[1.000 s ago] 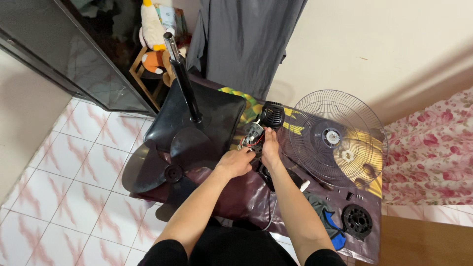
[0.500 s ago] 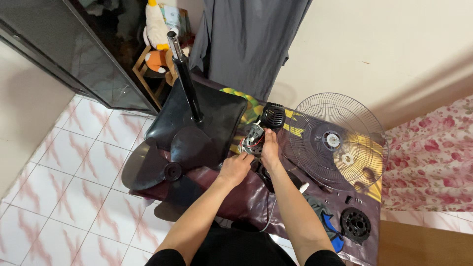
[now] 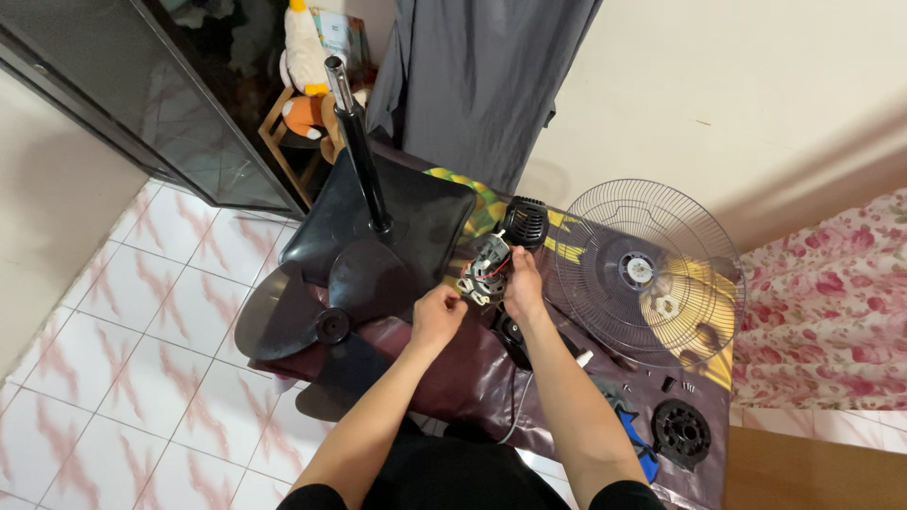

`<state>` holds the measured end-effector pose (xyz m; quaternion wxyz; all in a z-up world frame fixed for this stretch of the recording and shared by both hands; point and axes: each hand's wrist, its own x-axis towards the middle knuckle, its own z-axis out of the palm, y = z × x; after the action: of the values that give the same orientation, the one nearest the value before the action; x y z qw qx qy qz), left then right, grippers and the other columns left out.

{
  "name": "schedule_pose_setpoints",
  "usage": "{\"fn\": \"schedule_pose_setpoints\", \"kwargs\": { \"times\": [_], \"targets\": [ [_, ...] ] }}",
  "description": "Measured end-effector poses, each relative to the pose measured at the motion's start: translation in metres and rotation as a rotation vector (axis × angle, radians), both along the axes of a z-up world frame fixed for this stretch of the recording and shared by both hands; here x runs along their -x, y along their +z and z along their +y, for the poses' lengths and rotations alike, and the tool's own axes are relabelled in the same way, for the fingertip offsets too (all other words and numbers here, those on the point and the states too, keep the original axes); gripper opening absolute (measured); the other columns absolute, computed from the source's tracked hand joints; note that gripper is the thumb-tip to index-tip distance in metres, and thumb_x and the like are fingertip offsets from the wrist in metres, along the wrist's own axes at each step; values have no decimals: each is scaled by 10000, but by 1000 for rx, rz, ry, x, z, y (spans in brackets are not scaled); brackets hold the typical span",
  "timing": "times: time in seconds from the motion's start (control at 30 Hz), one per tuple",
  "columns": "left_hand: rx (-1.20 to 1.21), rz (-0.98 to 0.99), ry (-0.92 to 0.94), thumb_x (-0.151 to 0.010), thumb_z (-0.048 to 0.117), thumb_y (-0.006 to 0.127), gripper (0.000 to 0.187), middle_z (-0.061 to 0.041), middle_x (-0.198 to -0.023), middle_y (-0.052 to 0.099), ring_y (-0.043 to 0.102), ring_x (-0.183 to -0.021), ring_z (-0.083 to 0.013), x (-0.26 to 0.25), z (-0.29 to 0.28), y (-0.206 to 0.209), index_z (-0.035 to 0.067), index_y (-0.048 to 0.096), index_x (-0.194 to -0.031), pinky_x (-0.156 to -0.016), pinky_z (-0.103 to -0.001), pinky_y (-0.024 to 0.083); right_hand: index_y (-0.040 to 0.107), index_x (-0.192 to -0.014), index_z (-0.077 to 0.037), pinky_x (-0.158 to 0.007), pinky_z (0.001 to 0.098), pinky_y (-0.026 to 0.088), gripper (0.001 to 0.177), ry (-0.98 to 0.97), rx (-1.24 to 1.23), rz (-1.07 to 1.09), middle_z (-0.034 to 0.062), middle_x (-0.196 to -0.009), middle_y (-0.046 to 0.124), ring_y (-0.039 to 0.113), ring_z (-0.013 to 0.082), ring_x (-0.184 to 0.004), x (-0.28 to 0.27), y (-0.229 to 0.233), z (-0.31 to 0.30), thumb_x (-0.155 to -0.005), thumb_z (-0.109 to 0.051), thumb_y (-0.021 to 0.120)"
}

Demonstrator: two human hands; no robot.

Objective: The person disassembles an electric fan by removing the motor housing and separating internal components. They use a screwdriver to loosen screws, then separate the motor casing and place the parts on the table.

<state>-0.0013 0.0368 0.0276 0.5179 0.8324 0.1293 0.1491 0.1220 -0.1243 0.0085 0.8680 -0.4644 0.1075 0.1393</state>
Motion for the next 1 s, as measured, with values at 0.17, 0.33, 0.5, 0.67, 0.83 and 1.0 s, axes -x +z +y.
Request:
{"fn": "schedule_pose_setpoints", "kwargs": {
  "times": [0.17, 0.33, 0.5, 0.67, 0.83, 1.0],
  "targets": [
    [505, 236, 14, -975, 150, 646, 161, -70, -876, 707, 723, -763, -143, -2, 9, -33, 10, 619, -1051, -691, -305, 616, 614, -1074, -120, -902, 332, 518, 240, -8, 66, 20, -5, -1043, 660, 603, 139, -968, -3, -2, 0, -1035, -355, 591],
    [679, 91, 64, -1010, 164, 626, 217, -74, -949, 677, 707, -810, -126, -18, 14, -19, -19, 578, -1116, -702, -290, 636, 598, -1016, -115, -825, 318, 498, 239, -6, 146, -46, -15, -953, 636, 568, 114, -890, -12, -6, 6, -1045, -345, 655],
    [711, -105, -49, -967, 123, 667, 222, -60, -949, 723, 715, -810, -119, -43, 23, 32, -5, 645, -1148, -725, -261, 615, 640, -1037, -106, -814, 252, 492, 174, 49, 305, -112, -29, -967, 647, 576, 78, -895, -7, 7, 14, -1009, -263, 709],
    [283, -63, -110, -905, 144, 763, 147, -70, -932, 711, 695, -844, -200, -56, 12, 84, 72, 745, -1032, -722, -326, 560, 647, -1059, -136, -706, 294, 494, 99, 106, 165, 1, -8, -908, 641, 584, 112, -819, 5, 29, 18, -1003, -215, 631],
    [-202, -205, -114, -756, 161, 843, 133, -76, -1062, 677, 575, -1062, -336, -58, 5, 99, 128, 800, -877, -881, -438, 502, 657, -1069, -107, -814, 271, 515, 124, 177, 165, -160, -13, -983, 666, 608, 99, -920, 9, 37, 14, -1056, -186, 561],
    [-169, -239, -159, -791, 164, 839, 145, -54, -1075, 680, 578, -1080, -320, -65, -1, 86, 113, 785, -916, -936, -427, 492, 647, -1024, -113, -820, 284, 522, 116, 239, 93, -120, -15, -978, 660, 608, 111, -930, 8, 43, 4, -1050, -188, 562]
  ]
}}
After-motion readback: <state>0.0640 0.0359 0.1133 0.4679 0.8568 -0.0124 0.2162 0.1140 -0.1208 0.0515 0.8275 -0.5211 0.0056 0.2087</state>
